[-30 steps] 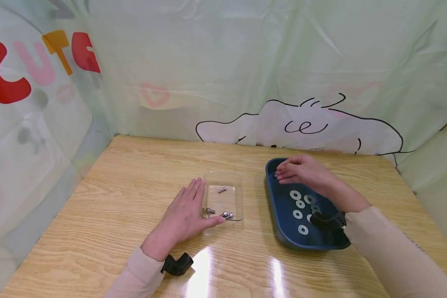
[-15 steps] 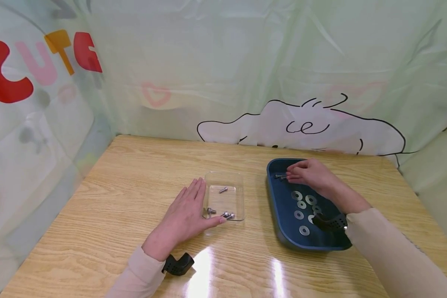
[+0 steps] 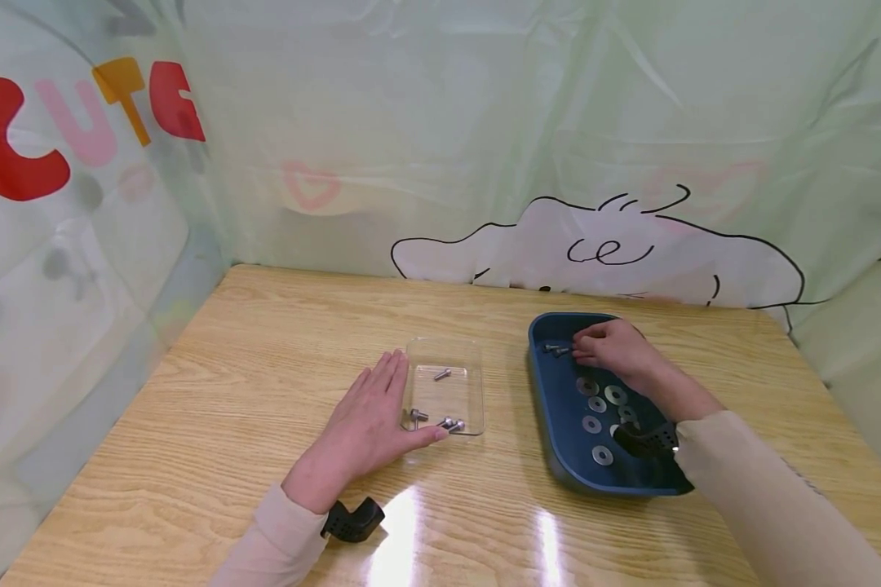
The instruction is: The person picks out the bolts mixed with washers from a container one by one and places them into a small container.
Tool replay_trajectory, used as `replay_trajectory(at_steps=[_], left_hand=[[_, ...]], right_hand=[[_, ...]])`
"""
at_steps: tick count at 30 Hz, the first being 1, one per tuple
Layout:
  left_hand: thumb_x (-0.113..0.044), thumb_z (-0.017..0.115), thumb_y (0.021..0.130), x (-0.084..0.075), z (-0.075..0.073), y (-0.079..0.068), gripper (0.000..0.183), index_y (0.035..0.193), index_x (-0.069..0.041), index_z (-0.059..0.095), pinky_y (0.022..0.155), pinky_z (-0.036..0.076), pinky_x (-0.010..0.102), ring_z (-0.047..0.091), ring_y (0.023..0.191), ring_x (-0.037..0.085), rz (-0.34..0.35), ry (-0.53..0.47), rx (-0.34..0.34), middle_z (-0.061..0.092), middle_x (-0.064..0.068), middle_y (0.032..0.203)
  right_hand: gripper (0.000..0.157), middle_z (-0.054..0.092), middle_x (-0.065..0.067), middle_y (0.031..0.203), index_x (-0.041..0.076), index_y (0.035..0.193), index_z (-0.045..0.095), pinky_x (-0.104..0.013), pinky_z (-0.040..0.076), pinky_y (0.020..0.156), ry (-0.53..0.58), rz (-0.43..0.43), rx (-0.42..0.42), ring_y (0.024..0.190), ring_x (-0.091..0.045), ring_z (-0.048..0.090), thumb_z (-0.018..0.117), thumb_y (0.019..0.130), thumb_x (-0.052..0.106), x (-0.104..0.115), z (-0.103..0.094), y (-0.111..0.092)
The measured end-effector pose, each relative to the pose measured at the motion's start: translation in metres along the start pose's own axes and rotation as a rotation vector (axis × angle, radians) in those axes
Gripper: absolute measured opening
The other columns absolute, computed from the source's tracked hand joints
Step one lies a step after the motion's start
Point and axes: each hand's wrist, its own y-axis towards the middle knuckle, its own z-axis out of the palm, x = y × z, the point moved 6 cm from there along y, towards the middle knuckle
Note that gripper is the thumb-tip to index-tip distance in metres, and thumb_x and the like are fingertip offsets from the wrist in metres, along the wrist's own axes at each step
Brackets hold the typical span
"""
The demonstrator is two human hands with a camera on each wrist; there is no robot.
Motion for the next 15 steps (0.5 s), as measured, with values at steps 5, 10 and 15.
replay_trajectory(at_steps=[5, 10, 15], left_hand=[[-0.082, 0.045, 0.084, 0.0, 0.0, 0.0, 0.114, 0.159, -0.002, 0.011, 0.126, 0.014, 0.047, 0.009, 0.155, 0.027, -0.001, 0.0, -0.002, 0.012, 0.015, 0.166], [-0.081, 0.046, 0.084, 0.0, -0.001, 0.0, 0.114, 0.159, -0.002, 0.011, 0.126, 0.014, 0.046, 0.01, 0.155, 0.027, -0.005, -0.007, 0.001, 0.012, 0.014, 0.167], [-0.081, 0.047, 0.084, 0.0, -0.001, 0.0, 0.114, 0.159, -0.002, 0.012, 0.126, 0.014, 0.046, 0.01, 0.155, 0.027, -0.005, -0.009, 0.004, 0.012, 0.014, 0.166]], right_hand=[[0.047, 0.044, -0.037, 0.144, -0.019, 0.14, 0.04, -0.048, 0.046, 0.107, -0.008, -0.013, 0.013, 0.129, -0.044, 0.053, 0.037, 0.105, 0.012, 0.001, 0.004, 0.003], [0.047, 0.045, -0.037, 0.143, -0.018, 0.14, 0.041, -0.047, 0.047, 0.106, -0.004, -0.018, 0.035, 0.129, -0.043, 0.053, 0.037, 0.104, 0.012, 0.003, 0.009, 0.005], [0.047, 0.046, -0.035, 0.143, -0.016, 0.14, 0.042, -0.047, 0.048, 0.106, 0.0, -0.009, 0.04, 0.129, -0.042, 0.054, 0.037, 0.104, 0.012, 0.003, 0.012, 0.005]])
